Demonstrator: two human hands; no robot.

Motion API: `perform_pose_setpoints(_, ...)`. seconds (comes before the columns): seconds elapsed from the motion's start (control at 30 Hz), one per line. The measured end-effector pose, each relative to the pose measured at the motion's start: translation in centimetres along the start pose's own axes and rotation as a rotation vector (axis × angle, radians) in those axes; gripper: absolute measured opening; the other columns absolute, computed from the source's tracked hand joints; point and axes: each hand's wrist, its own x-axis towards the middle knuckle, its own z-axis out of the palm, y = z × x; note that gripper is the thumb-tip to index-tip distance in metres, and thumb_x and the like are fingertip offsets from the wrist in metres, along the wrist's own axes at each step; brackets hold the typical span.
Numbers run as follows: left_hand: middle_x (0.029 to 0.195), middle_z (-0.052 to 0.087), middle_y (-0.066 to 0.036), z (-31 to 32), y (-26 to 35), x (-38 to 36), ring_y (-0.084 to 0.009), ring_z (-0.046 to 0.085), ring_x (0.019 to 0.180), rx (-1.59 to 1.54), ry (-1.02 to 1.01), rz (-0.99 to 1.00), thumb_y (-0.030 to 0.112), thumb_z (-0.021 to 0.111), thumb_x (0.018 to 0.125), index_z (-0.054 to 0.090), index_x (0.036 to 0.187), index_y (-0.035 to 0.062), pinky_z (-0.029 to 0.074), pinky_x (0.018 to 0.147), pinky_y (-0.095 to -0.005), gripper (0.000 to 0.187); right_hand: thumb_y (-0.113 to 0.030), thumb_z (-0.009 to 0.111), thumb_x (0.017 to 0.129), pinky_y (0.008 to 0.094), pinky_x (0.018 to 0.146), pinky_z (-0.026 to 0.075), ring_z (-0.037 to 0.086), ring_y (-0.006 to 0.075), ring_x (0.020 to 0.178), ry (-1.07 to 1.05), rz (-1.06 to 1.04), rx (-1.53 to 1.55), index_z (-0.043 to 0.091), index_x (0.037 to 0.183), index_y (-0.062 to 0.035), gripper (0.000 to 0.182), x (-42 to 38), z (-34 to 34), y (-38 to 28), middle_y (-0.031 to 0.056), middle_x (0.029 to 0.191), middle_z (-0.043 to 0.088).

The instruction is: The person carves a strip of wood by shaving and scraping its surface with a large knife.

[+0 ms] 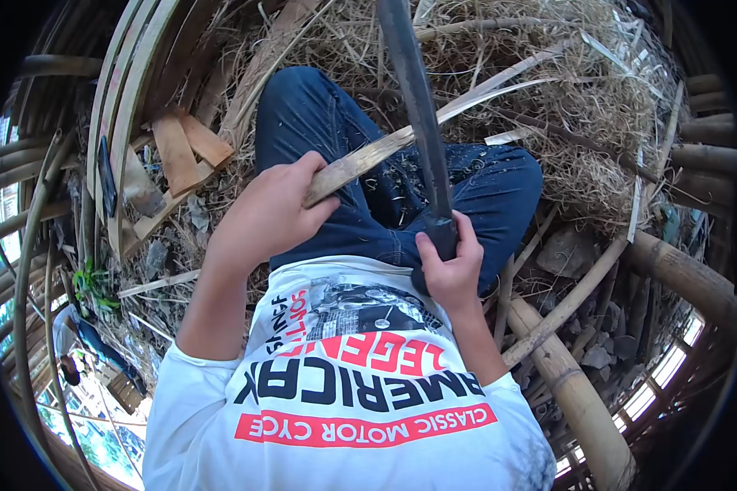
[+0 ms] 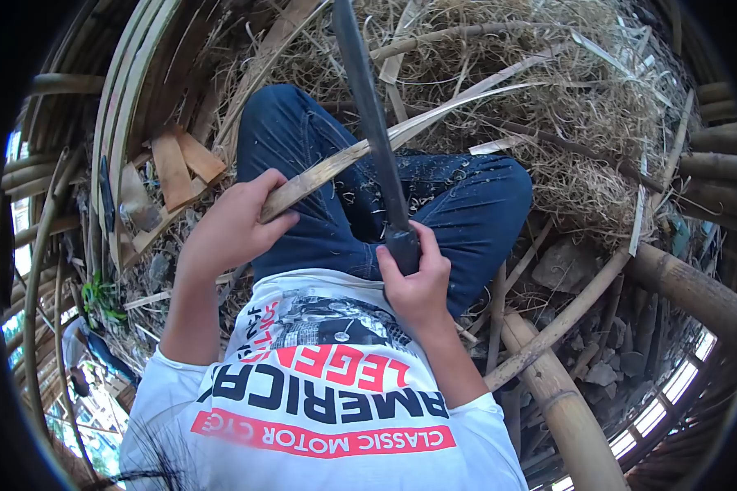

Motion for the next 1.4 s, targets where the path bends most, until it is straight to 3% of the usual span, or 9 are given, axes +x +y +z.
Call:
perform_pose_setpoints(0.1,0.081,0.063,-0.024,1.1,0.4,-0.6,-0.0442,0.062,0.080,0.040,-0.067,0.023,0.017,0.072,0.084,0.055,0.104,-0.0007,0.047,0.069,-0.0458,0.031,-0.001,0.072,0.080,0.0294,0.065,0.052,0.068,0.0182,0.070,0.108,-0.210,-0.144,0.055,0.121,-0.0007,0.045,-0.3,-0.4,-1.4,0.0104,0.081,0.066)
perform_pose_setpoints(0.27,0.084,0.064,-0.027,2.0,1.3,-0.8,-0.0466,0.062,0.085,0.070,-0.114,-0.033,0.019,0.068,0.087,0.056,0.104,-0.0009,0.047,0.073,-0.0503,0.029,0.005,0.071,0.074,0.0376,0.068,0.056,0.069,0.0355,0.078,0.084,-0.494,-0.271,0.054,0.122,-0.0030,0.052,-0.2,-0.8,-0.8,0.0193,0.094,0.067)
perform_pose_setpoints(0.37,0.085,0.064,-0.028,2.5,1.6,-1.2,-0.0464,0.062,0.086,0.134,-0.049,-0.020,0.020,0.064,0.088,0.056,0.103,-0.0039,0.049,0.076,-0.0515,0.029,0.004,0.072,0.070,0.0391,0.069,0.056,0.069,0.0344,0.078,0.037,-0.686,-0.382,0.053,0.121,-0.0031,0.054,0.0,-0.9,-0.9,0.0189,0.094,0.067)
perform_pose_setpoints(0.5,0.086,0.066,-0.027,3.1,1.7,-2.3,-0.0461,0.063,0.086,0.275,-0.057,-0.004,0.016,0.062,0.086,0.056,0.102,-0.0062,0.050,0.079,-0.0520,0.028,-0.002,0.076,0.069,0.0409,0.064,0.055,0.069,0.0338,0.075,-0.007,-0.456,-0.588,0.055,0.120,-0.0053,0.056,-0.1,-1.1,-2.8,0.0155,0.086,0.068)
perform_pose_setpoints(0.67,0.083,0.065,-0.026,3.6,1.9,-3.7,-0.0444,0.064,0.084,0.230,-0.045,-0.045,0.011,0.067,0.082,0.055,0.098,-0.0024,0.050,0.077,-0.0511,0.025,-0.018,0.071,0.082,0.0481,0.064,0.055,0.069,0.0377,0.072,-0.032,-0.225,-0.919,0.056,0.103,-0.0065,0.028,1.3,-2.8,-3.1,0.0176,0.077,0.068)
perform_pose_setpoints(0.77,0.081,0.065,-0.026,4.4,1.1,-4.0,-0.0443,0.064,0.082,0.223,-0.040,-0.021,0.010,0.069,0.080,0.055,0.096,-0.0016,0.051,0.075,-0.0506,0.025,-0.018,0.070,0.083,0.0497,0.066,0.055,0.070,0.0389,0.075,-0.017,-0.106,-1.080,0.057,0.104,-0.0065,0.027,3.0,-5.1,-1.1,0.0191,0.079,0.069)
perform_pose_setpoints(0.9,0.080,0.065,-0.026,4.3,0.9,-3.9,-0.0447,0.064,0.082,0.191,-0.026,0.011,0.011,0.069,0.081,0.055,0.096,-0.0023,0.051,0.075,-0.0507,0.025,-0.017,0.070,0.083,0.0513,0.067,0.055,0.069,0.0411,0.076,0.080,-0.116,-1.047,0.058,0.102,-0.0060,0.025,3.9,-6.5,-0.5,0.0215,0.079,0.069)
perform_pose_setpoints(1.1,0.081,0.065,-0.027,3.9,1.0,-3.5,-0.0456,0.064,0.084,0.168,-0.027,-0.027,0.012,0.068,0.081,0.056,0.098,-0.0035,0.050,0.077,-0.0512,0.026,-0.013,0.070,0.078,0.0510,0.065,0.052,0.066,0.0426,0.073,0.091,-0.263,-0.597,0.059,0.099,-0.0060,0.024,0.8,-2.2,-2.8,0.0210,0.073,0.066)
perform_pose_setpoints(1.4,0.079,0.062,-0.028,4.5,0.7,-4.1,-0.0499,0.060,0.080,0.019,-0.143,0.015,0.012,0.060,0.088,0.052,0.097,-0.0034,0.045,0.070,-0.0527,0.021,-0.021,0.070,0.083,0.0537,0.069,0.054,0.067,0.0441,0.077,0.204,-0.100,-0.825,0.058,0.094,-0.0075,0.021,4.7,-4.0,1.6,0.0208,0.075,0.068)
